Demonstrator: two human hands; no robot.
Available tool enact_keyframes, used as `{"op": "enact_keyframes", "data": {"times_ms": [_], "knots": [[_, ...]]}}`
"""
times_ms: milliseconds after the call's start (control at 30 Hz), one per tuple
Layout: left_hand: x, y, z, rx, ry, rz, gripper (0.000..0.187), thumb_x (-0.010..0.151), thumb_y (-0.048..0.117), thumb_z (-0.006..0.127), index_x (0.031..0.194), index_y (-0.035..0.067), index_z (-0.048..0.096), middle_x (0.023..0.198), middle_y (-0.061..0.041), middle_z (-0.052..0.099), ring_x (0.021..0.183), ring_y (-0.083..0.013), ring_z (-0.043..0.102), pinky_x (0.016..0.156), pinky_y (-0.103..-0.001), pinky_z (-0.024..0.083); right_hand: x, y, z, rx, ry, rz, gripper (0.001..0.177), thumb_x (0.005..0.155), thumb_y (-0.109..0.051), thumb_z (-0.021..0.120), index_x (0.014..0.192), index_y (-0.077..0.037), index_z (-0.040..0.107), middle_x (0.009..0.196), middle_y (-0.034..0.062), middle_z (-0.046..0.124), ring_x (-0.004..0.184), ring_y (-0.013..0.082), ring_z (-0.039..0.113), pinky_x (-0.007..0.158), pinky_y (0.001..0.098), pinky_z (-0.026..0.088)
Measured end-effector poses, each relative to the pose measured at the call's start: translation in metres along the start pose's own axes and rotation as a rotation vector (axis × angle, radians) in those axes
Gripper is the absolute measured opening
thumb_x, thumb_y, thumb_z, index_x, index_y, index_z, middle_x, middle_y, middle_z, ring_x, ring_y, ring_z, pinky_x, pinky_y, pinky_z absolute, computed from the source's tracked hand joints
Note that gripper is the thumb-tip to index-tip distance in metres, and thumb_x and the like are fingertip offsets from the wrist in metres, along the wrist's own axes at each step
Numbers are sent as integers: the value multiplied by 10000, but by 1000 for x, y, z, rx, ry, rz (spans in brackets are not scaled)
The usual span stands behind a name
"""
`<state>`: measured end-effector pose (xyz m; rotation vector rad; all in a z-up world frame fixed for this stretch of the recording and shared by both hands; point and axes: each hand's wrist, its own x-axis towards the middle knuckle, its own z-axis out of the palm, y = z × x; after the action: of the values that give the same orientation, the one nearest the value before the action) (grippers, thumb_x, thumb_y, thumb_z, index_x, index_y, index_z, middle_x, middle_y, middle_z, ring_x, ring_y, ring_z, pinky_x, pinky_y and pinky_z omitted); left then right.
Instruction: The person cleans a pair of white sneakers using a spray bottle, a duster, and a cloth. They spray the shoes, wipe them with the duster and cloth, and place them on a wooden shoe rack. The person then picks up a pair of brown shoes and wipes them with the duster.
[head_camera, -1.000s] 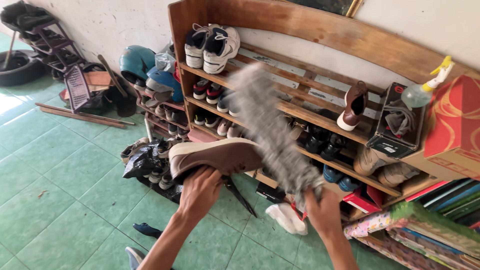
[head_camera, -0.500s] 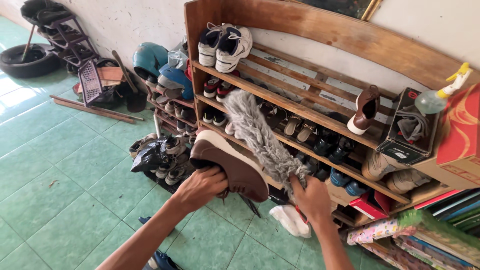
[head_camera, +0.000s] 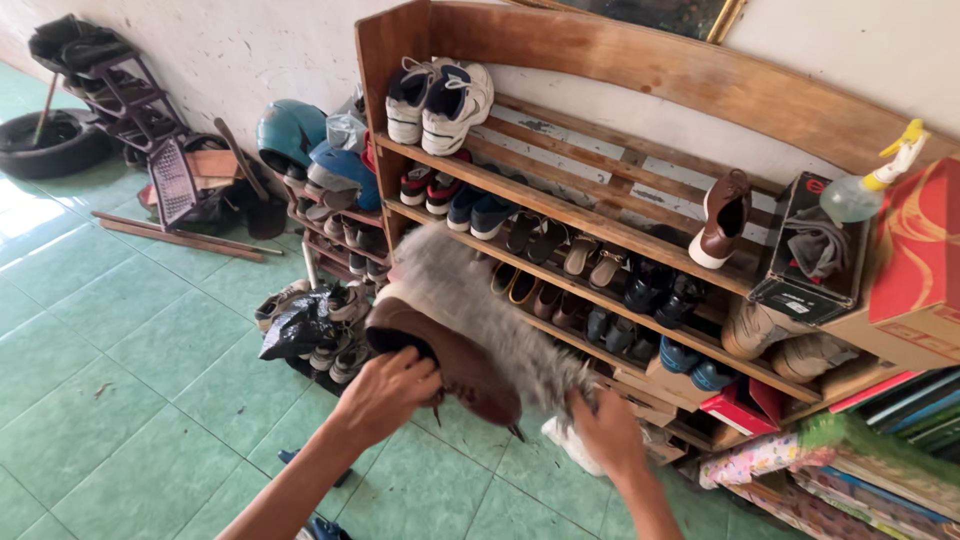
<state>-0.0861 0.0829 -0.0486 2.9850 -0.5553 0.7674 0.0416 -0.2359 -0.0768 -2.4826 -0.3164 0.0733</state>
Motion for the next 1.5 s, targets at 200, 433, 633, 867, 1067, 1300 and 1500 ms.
{"op": "enact_keyframes", "data": {"times_ms": [200,433,633,867,1067,1300,1500], "knots": [[7,9,2,-31,-16,-263,253,753,118,691,1001,99,648,942,-56,643,922,-261,639,671,-425,543,-33,5,9,95,5,-51,393,811,-429,649,818,-50,752,685,164,747,738,386,722,671,485,545],[18,28,2,-218,-13,-618,251,813,263,725,956,63,674,912,-121,687,896,-336,669,748,-472,544,-40,19,15,288,27,-86,370,771,-379,647,912,-53,752,646,180,715,598,359,705,599,470,523],[37,48,13,-776,99,-1033,360,832,276,708,1106,46,661,906,-137,727,870,-306,698,807,-429,543,-23,26,37,445,284,107,338,845,-317,655,936,4,705,700,174,725,614,315,710,607,467,526],[37,58,20,-2208,407,-1273,424,942,292,580,1247,-1,591,1182,-148,673,1094,-305,596,996,-435,438,-31,31,39,512,405,-172,251,842,-185,629,926,36,715,709,171,723,631,307,677,595,444,513],[67,76,-11,-2467,599,-1015,710,1023,629,431,1420,45,507,1212,-83,609,1151,-278,569,1039,-422,408,-34,54,34,279,117,-39,328,866,-265,689,738,37,712,575,144,662,540,224,638,588,417,507],[74,78,-10,-2512,496,-1082,888,942,749,354,1455,39,495,1288,-101,603,1182,-301,538,1033,-421,396,-41,64,34,347,222,-174,250,805,-207,651,884,19,724,604,179,665,568,297,638,550,430,476],[66,74,-11,-2511,331,-1229,993,883,818,308,1418,2,495,1320,-130,609,1173,-311,559,1033,-425,403,-34,89,37,489,284,-34,259,849,-187,624,887,51,719,665,234,660,623,399,622,578,453,469]]}}
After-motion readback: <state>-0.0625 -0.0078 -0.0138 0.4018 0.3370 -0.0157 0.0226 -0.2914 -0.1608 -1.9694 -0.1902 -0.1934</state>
